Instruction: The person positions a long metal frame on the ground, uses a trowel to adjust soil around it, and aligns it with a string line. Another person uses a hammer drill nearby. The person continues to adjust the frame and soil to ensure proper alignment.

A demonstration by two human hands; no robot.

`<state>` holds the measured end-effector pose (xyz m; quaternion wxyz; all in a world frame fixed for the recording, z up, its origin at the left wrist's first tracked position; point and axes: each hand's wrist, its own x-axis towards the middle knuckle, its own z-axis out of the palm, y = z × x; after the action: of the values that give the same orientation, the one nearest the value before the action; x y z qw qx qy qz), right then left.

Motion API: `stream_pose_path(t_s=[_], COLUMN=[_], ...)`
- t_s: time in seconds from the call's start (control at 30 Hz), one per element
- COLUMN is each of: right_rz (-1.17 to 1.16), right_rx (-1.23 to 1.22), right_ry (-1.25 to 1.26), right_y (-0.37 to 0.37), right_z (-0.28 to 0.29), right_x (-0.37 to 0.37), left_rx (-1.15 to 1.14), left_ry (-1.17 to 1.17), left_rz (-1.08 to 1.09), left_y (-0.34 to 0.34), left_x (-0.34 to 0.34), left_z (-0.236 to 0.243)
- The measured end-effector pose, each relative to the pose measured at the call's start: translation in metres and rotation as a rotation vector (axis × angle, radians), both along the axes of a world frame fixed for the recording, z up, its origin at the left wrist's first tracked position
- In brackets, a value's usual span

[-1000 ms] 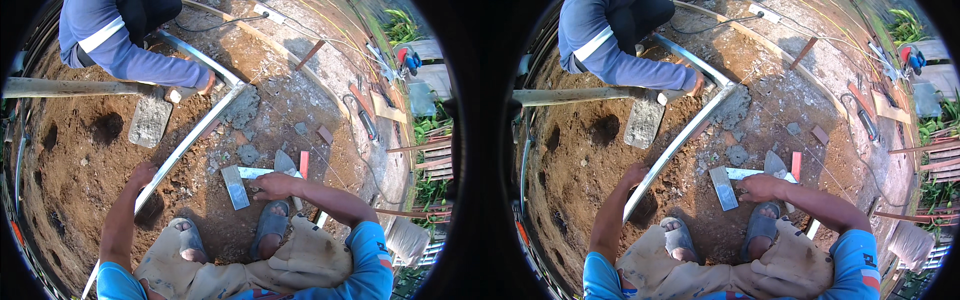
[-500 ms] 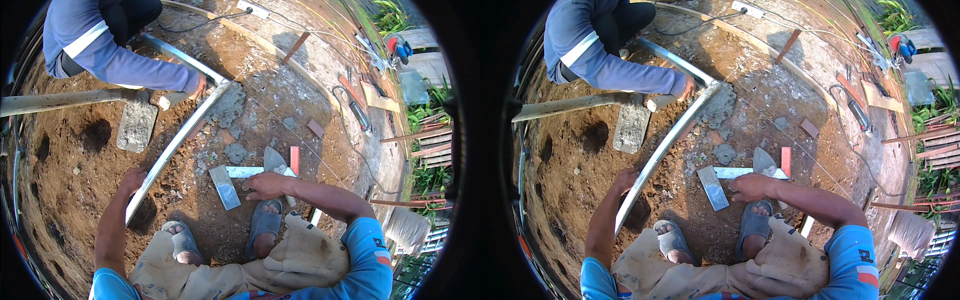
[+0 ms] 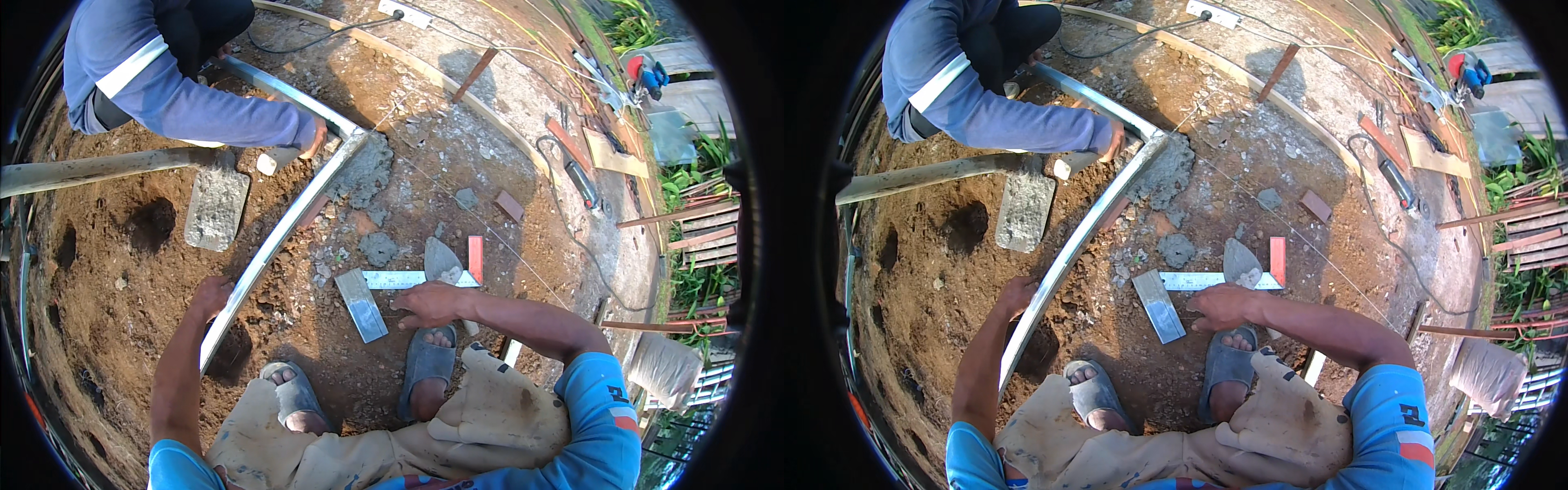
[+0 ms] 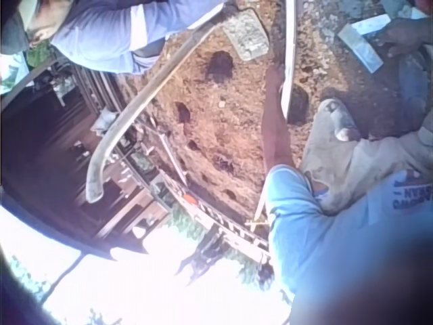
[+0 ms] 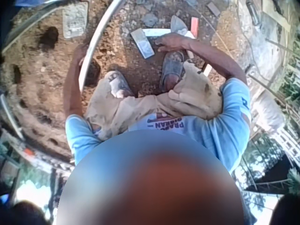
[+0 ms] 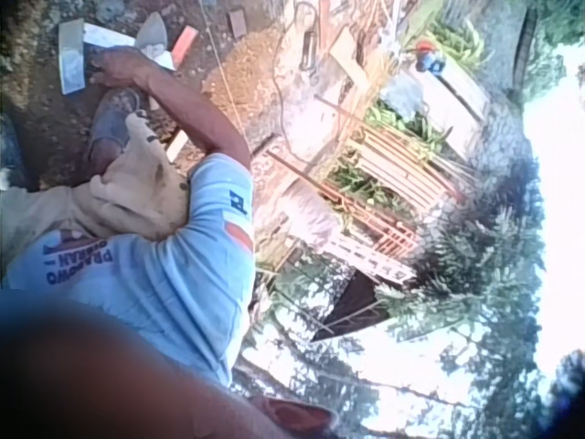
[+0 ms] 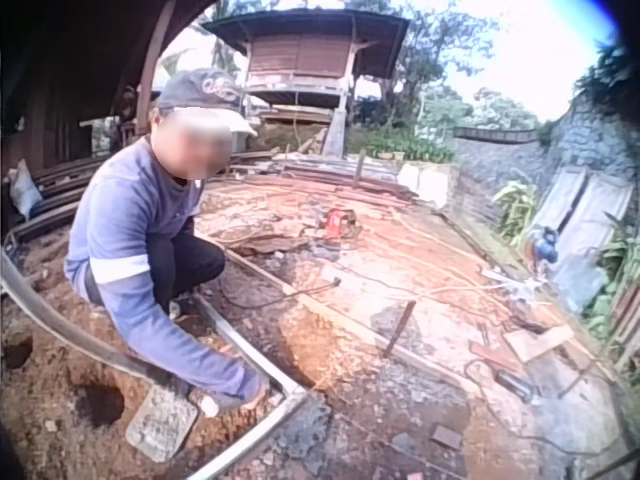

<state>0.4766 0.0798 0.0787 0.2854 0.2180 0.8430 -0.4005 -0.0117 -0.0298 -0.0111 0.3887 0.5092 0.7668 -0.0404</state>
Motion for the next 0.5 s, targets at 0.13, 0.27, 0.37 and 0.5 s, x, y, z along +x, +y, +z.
stream_pose_path(t_s=[0.13, 0.27, 0.37, 0.5], right_rz=[0.03, 0.026, 0.026, 0.025], right_rx=[0.003, -0.009, -0.004, -0.011], right_ry=[-0.027, -0.047, -0.042, -0.053], right_y=[0.001, 0.0, -0.001, -0.001], right_z=[0.003, 0.006, 0.008, 0.009], right_x=[-0.003, -0.004, -0.004, -0.004], left_rx=[0.035, 0.084, 0.036, -0.046], left_ry=[-0.011, 0.025, 0.048, 0.062], left_rz=[-0.018, -0.092, -0.187, -0.057], left_y=[-0.002, -0.002, 0.001, 0.005], left_x=[-0.005, -0.006, -0.002, 0.006], left_z=[-0.007, -0.008, -0.002, 0.011])
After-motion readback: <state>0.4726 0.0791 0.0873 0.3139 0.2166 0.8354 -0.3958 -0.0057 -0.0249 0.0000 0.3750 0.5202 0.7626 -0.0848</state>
